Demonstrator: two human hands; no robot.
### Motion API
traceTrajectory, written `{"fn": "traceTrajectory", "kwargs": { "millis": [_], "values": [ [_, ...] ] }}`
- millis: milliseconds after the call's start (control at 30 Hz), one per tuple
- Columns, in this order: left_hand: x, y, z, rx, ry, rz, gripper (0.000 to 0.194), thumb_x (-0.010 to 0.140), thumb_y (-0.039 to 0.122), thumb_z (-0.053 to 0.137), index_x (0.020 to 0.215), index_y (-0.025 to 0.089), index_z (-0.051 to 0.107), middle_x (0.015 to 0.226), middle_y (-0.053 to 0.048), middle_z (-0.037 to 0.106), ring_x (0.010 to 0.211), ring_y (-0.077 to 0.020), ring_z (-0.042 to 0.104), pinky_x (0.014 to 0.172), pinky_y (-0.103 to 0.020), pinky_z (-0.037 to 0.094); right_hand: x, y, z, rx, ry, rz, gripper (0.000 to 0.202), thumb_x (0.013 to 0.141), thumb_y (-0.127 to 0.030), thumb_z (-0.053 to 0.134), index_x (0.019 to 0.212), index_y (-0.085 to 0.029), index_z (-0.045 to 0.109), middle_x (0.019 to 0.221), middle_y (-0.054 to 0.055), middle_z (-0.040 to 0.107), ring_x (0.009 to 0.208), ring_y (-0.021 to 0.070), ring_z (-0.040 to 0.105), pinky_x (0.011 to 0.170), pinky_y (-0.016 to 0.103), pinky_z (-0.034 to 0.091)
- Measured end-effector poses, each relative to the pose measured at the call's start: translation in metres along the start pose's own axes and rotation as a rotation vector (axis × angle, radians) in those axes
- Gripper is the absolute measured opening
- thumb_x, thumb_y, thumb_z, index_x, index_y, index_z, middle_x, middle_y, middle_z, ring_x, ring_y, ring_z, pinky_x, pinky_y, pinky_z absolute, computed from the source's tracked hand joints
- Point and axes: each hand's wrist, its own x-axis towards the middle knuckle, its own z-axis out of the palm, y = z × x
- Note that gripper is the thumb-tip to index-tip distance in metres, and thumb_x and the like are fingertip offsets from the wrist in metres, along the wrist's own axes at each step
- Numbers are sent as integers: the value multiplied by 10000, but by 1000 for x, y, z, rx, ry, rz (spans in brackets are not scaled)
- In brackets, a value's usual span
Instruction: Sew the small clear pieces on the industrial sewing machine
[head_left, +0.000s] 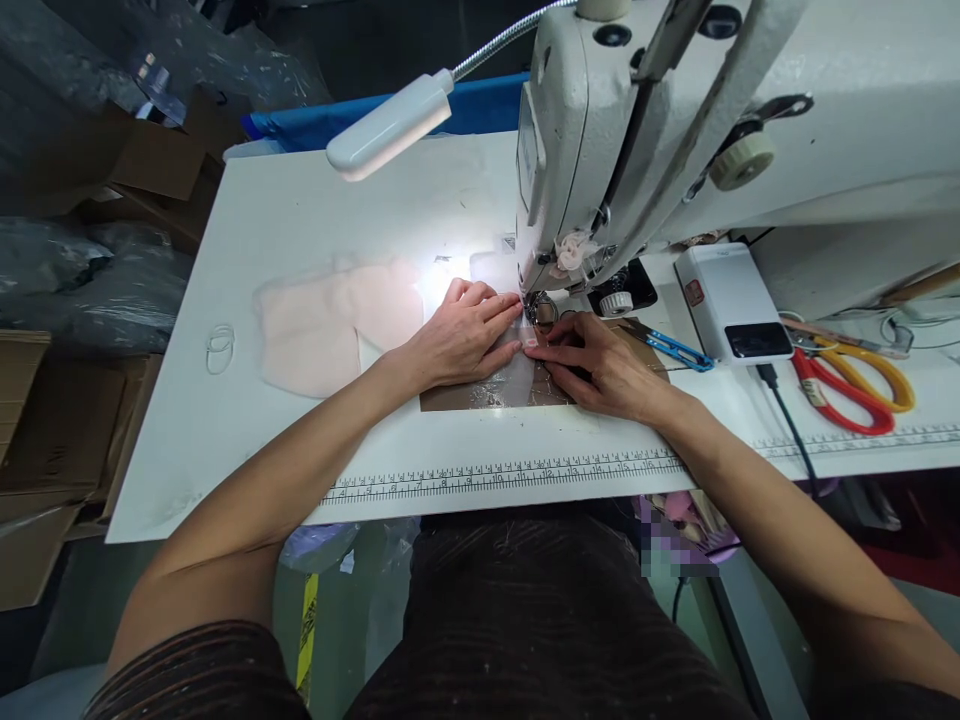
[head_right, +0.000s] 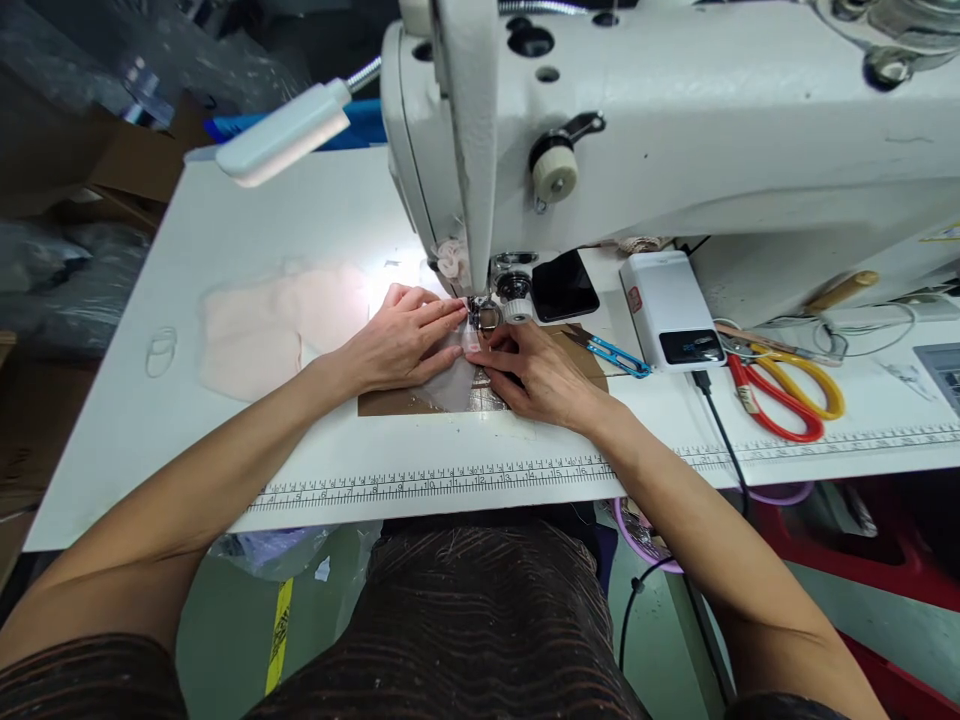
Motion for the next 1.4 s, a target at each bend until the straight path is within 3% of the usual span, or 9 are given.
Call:
{"fn": "traceTrajectory", "kwargs": {
  "millis": [400, 567, 667, 867, 1033, 1233, 1400],
  "values": [
    [2, 10, -3, 60, -27, -38, 473, 1019, 409, 379, 1303, 95, 589, 1337, -159, 609, 1070, -322, 532, 924, -500, 386, -1, 2, 0, 2, -13, 10, 293, 949, -225, 564, 1182, -271, 737, 1087, 104, 585, 1022, 259, 588, 905, 457, 538],
    [1, 13, -2, 58, 23, -44, 460, 1012, 399, 388, 1273, 82, 595, 1280, -181, 616, 1052, -328, 534, 912, -519, 396, -2, -1, -1, -20, -30, 29, 302, 955, -220, 546, 1188, -274, 729, 1102, 102, 586, 1049, 262, 589, 928, 470, 538],
    [1, 15, 0, 99, 114, -68, 431, 993, 403, 429, 1237, 92, 599, 1258, -195, 611, 1043, -325, 542, 881, -493, 402, -1, -2, -2, -39, -33, 35, 304, 954, -220, 541, 1187, -274, 728, 1090, 104, 588, 1041, 267, 586, 923, 478, 541],
    [1, 12, 11, -2, 185, 107, 278, 1014, 252, 413, 974, 136, 663, 1031, -109, 708, 848, -201, 587, 763, -363, 446, -1, -2, -2, -43, -31, 22, 304, 950, -213, 547, 1191, -263, 724, 1088, 112, 590, 1042, 277, 582, 919, 491, 538],
    [-2, 7, 7, -88, 220, 161, 238, 974, 258, 484, 977, 152, 698, 1085, -94, 728, 830, -195, 607, 748, -375, 458, -2, -2, 0, -42, -24, 19, 292, 963, -220, 541, 1200, -235, 710, 1111, 120, 581, 1062, 279, 578, 942, 496, 534],
    [-6, 7, -5, -79, 121, 155, 336, 944, 401, 524, 1074, 148, 703, 1184, -114, 704, 859, -234, 604, 776, -407, 439, -2, -3, 2, -58, -26, 55, 330, 976, -249, 528, 1273, -242, 672, 1115, 124, 574, 1070, 287, 570, 973, 520, 520],
    [-7, 9, -4, -49, 119, 124, 341, 957, 395, 519, 1119, 147, 687, 1240, -139, 672, 933, -265, 608, 832, -461, 437, -4, -2, 3, -50, -12, 38, 401, 985, -240, 517, 1375, -262, 605, 1108, 121, 562, 1061, 282, 567, 976, 514, 523]
  ]
}}
